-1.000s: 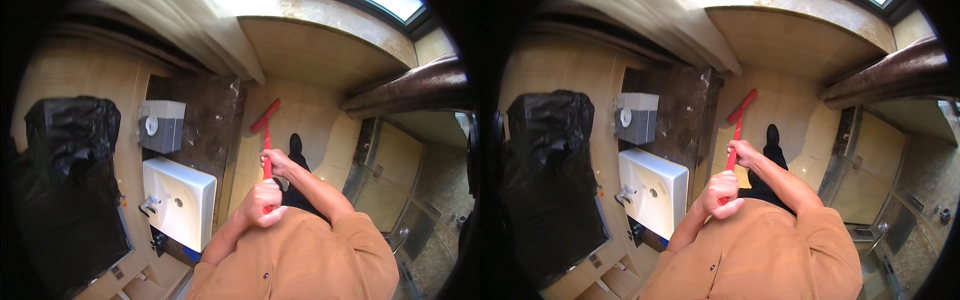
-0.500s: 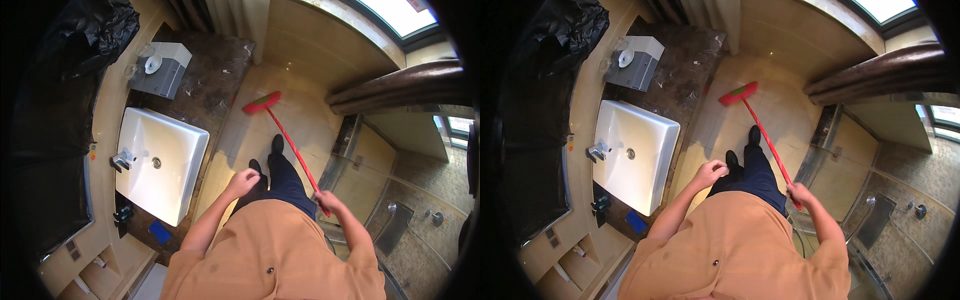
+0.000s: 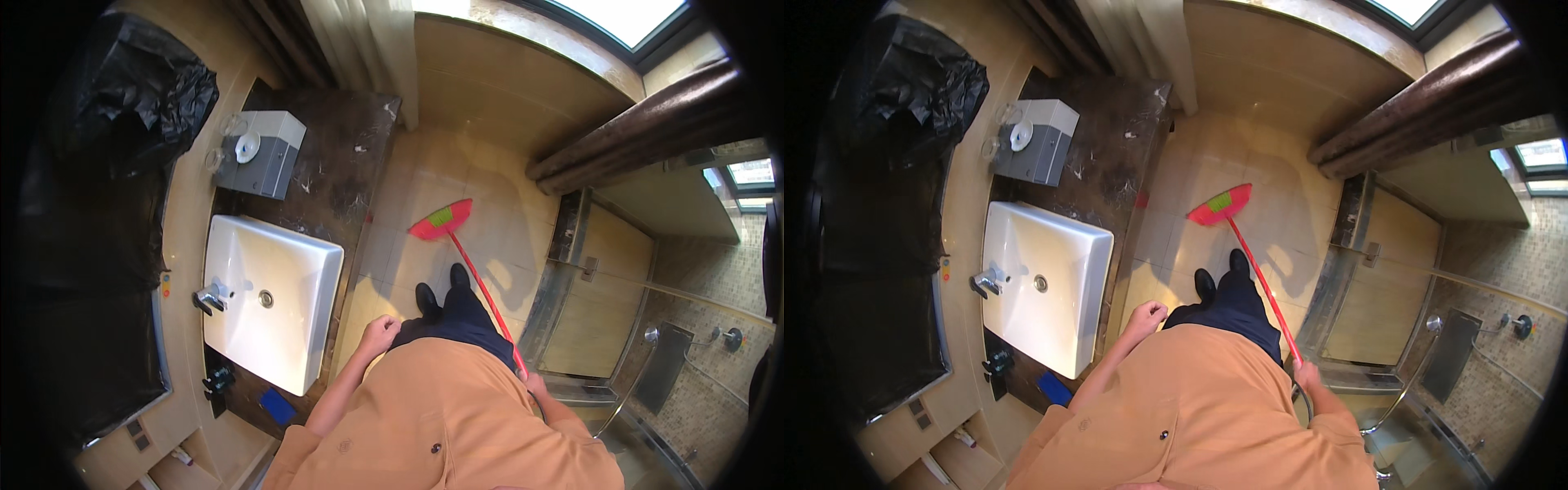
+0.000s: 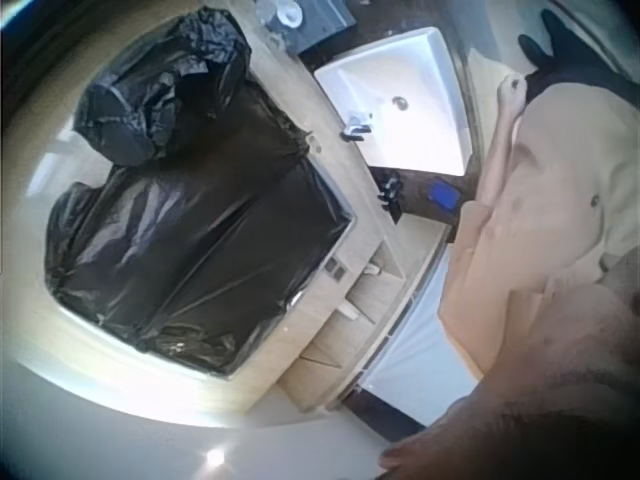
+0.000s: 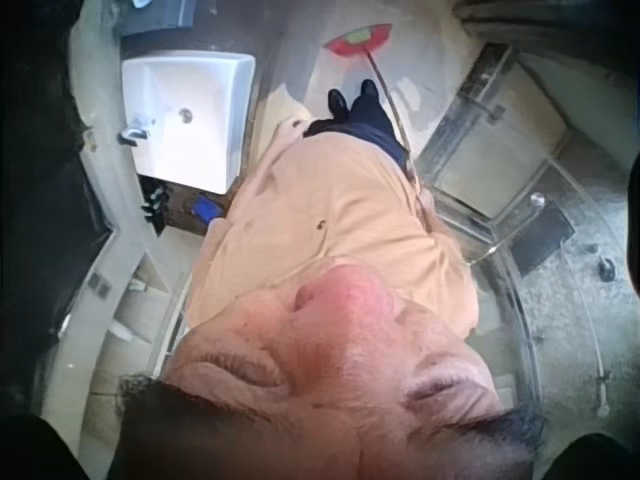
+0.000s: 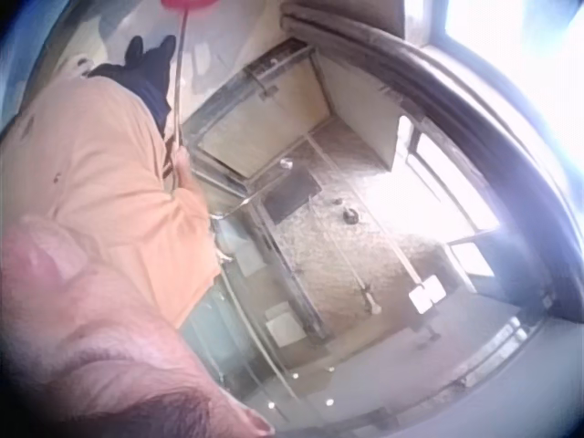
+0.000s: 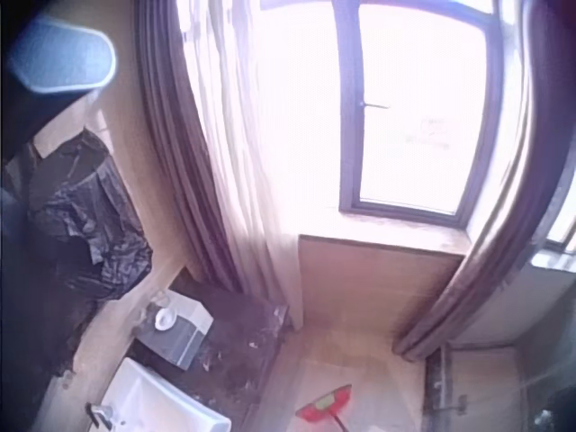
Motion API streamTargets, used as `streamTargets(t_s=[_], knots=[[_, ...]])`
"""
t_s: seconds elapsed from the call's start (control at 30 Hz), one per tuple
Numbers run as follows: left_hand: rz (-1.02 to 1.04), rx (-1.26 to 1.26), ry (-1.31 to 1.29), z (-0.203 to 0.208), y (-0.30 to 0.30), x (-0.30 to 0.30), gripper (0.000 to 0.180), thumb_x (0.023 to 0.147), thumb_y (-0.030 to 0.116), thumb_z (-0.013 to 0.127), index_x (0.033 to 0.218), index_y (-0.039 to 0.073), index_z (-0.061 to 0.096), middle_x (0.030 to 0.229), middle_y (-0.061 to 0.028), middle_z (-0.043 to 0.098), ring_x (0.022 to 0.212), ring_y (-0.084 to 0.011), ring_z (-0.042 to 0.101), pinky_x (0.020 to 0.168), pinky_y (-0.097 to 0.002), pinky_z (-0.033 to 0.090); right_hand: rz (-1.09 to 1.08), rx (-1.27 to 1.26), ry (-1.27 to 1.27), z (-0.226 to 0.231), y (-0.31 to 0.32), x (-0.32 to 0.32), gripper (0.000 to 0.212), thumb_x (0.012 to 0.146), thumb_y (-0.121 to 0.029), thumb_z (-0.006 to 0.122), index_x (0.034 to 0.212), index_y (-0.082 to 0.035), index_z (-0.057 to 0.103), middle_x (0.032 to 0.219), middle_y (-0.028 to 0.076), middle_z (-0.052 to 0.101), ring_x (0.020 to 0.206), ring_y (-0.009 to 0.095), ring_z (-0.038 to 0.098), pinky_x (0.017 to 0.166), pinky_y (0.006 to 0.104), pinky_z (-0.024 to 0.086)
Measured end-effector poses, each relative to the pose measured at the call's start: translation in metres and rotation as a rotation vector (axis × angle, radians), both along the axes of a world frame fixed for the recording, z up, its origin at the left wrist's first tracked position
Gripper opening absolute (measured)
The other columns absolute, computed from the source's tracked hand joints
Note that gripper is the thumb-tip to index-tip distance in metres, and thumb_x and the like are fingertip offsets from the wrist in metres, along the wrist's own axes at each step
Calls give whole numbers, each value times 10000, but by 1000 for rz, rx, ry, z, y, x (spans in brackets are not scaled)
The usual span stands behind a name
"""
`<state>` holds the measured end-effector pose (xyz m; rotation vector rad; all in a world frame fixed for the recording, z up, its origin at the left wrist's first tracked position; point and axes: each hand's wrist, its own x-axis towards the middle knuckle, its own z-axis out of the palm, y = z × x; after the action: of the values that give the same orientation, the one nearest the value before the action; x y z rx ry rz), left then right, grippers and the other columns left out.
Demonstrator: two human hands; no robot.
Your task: The person sweeps debris on the bathroom floor using a red broom, then wipes the glass shower door and a glass shelf using a blue cloth. The person also moves a small decorative flower arrangement on the shelf to clean underneath it.
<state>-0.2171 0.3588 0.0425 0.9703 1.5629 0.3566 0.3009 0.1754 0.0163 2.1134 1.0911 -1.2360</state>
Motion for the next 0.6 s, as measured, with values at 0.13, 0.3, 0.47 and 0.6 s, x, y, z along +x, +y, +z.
streamTargets(t_s=[0.13,0.3,0.47,0.6], knots=[[-44,48,36,18,52,8,320,945,291,649,1003,-17,715,883,-113,741,805,-177,681,757,-340,535,-47,20,40,20,103,-18,642,1030,-506,447,1033,86,696,960,369,673,902,505,687,750,556,567],[-12,67,76,12,99,22,332,942,291,655,1014,-28,713,879,-114,737,794,-172,673,751,-339,535,23,15,57,2,214,6,620,1036,-480,458,1065,98,683,893,330,699,720,439,725,552,507,599],[68,-1,85,13,138,51,294,945,276,651,983,-8,721,864,-93,740,799,-157,683,754,-330,540,200,147,142,-33,330,24,641,1020,-508,469,1059,92,687,877,314,702,688,422,721,575,519,588],[127,-119,70,18,178,82,272,943,261,654,977,0,723,865,-79,743,812,-146,687,761,-320,541,119,56,201,-53,458,0,650,1016,-523,477,1065,92,684,808,272,690,621,398,696,550,510,568]])
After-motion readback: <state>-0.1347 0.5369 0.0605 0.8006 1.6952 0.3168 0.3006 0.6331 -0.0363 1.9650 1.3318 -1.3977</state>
